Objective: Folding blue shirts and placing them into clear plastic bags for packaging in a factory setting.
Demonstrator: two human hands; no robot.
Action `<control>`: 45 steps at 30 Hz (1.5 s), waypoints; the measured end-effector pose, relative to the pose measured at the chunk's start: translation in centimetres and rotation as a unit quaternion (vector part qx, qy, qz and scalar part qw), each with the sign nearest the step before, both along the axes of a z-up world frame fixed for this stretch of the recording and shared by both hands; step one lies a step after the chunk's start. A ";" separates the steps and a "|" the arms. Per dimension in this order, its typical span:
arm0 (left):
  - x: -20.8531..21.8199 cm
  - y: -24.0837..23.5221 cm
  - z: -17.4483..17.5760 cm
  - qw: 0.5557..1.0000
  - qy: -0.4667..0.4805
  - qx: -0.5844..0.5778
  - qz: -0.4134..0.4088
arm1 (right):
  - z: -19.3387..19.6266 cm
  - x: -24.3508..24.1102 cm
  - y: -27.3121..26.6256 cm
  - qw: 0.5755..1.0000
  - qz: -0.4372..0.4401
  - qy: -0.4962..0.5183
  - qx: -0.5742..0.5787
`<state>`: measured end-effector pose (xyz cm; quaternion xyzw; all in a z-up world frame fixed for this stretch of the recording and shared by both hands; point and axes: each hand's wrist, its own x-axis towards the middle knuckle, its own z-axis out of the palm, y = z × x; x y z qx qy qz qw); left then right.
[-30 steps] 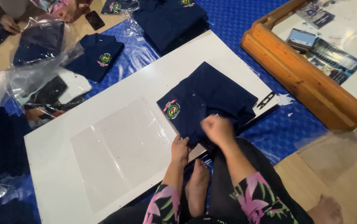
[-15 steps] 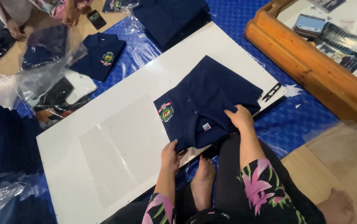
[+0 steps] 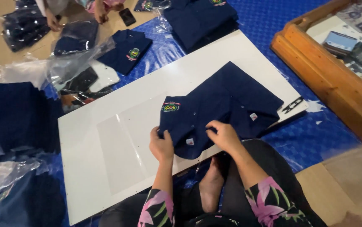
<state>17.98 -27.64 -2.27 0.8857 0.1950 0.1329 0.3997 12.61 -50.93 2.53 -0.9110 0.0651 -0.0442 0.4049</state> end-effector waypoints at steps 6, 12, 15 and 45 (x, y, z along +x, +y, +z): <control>-4.7 -5.0 1.5 0.907 -0.243 0.226 -0.257 | -4.5 -0.1 3.9 0.998 0.054 0.036 0.005; -7.3 -5.0 3.6 0.862 -0.259 0.252 -0.356 | -4.6 -1.4 3.2 0.986 0.068 0.031 0.146; -9.0 -4.2 5.2 0.853 -0.213 0.288 -0.381 | -9.8 0.5 2.8 0.974 0.060 0.028 0.216; -12.0 -0.5 7.4 0.755 -0.317 0.369 -0.440 | -5.3 -2.9 11.4 0.588 -0.091 0.283 0.752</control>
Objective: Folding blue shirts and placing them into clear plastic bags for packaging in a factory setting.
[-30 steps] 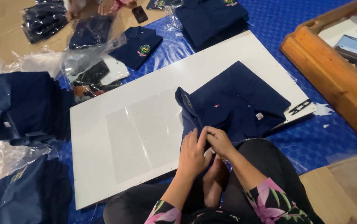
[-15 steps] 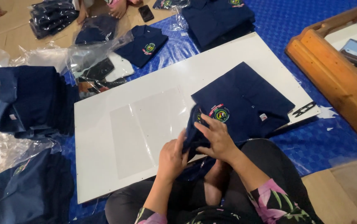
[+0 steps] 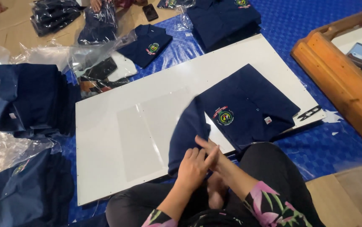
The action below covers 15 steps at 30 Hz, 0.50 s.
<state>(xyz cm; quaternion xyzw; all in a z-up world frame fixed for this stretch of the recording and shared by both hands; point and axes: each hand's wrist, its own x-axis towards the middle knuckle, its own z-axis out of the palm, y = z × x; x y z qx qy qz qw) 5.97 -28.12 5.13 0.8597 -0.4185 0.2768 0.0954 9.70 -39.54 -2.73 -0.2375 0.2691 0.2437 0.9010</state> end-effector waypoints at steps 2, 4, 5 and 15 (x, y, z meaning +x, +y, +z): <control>0.1 -0.2 -0.5 0.998 0.060 -0.024 -0.004 | 4.3 0.4 -1.2 0.980 0.015 -0.118 -0.162; 0.5 0.1 -2.2 0.991 0.128 -0.045 -0.006 | 3.5 1.3 -3.4 0.921 0.034 -0.226 -0.314; 1.0 0.5 -3.6 0.968 0.148 -0.197 0.045 | 0.7 2.2 -4.9 0.863 0.056 -0.273 -0.421; 4.7 6.8 -12.8 0.779 0.453 0.077 0.427 | 4.5 3.0 -13.5 0.557 0.139 -0.192 -0.796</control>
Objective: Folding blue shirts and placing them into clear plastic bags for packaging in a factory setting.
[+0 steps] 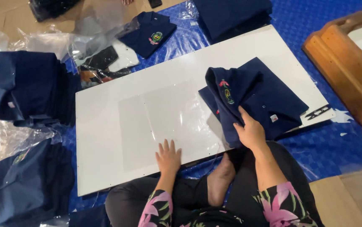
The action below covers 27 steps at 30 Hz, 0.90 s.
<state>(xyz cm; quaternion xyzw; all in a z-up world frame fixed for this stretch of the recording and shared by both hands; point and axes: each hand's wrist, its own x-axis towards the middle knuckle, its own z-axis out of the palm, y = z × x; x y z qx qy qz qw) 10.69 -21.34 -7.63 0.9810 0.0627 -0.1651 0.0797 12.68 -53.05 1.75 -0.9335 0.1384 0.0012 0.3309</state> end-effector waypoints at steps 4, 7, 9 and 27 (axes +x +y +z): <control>0.9 6.3 -1.5 0.987 -0.082 0.075 -0.114 | -0.1 0.2 -0.4 1.000 0.016 0.018 0.010; 2.1 9.8 1.4 0.970 -0.099 0.211 -0.072 | -0.1 0.5 0.1 0.998 0.032 0.033 0.034; 2.4 11.4 1.9 0.982 -0.057 0.180 0.000 | -0.2 0.6 0.5 0.996 0.062 0.048 0.031; -0.2 8.0 -7.6 0.914 -0.135 -0.270 0.272 | 2.7 -0.8 3.5 0.972 0.225 0.053 -0.043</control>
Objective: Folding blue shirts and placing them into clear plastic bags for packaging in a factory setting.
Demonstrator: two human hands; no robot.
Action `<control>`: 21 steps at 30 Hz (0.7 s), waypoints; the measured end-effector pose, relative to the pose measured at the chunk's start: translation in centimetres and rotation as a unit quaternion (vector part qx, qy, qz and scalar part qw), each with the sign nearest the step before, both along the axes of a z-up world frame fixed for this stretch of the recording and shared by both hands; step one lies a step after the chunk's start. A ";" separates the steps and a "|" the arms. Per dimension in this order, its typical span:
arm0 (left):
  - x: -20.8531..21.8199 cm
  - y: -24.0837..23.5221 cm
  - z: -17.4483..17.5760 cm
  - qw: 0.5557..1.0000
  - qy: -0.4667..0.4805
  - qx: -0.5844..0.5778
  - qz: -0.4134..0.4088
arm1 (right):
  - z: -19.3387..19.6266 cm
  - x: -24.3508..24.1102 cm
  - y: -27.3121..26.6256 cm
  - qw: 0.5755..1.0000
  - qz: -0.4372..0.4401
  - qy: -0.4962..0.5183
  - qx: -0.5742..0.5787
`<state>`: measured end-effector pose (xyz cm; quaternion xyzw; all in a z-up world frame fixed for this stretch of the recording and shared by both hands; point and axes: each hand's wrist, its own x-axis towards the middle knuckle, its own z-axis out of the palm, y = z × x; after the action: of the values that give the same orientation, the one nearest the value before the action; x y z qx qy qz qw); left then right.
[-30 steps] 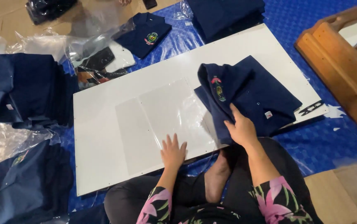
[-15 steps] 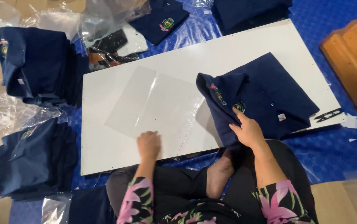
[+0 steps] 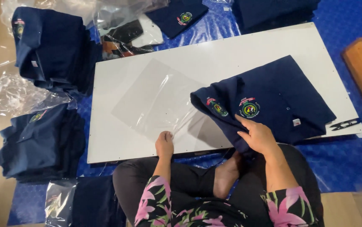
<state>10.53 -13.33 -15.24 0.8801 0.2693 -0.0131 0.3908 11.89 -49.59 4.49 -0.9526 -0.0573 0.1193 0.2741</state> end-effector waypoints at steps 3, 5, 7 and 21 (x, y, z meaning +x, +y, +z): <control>-0.8 -0.9 1.8 0.999 -0.027 -0.005 0.017 | 1.8 -0.7 0.6 0.999 0.037 -0.028 0.012; -0.7 -0.6 0.5 0.999 -0.049 -0.005 0.024 | 1.1 -0.8 0.8 0.998 0.054 -0.023 -0.004; -0.6 -0.3 -0.3 0.997 -0.071 -0.004 0.031 | 1.0 -1.0 1.0 0.997 0.070 -0.018 -0.020; -0.6 0.2 -2.0 0.989 -0.124 0.002 0.086 | -1.6 -0.1 -1.2 0.998 0.053 0.017 -0.032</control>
<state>9.96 -13.15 -17.23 0.8492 0.2938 0.1300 0.4192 11.78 -50.76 2.84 -0.9544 -0.0995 0.1513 0.2375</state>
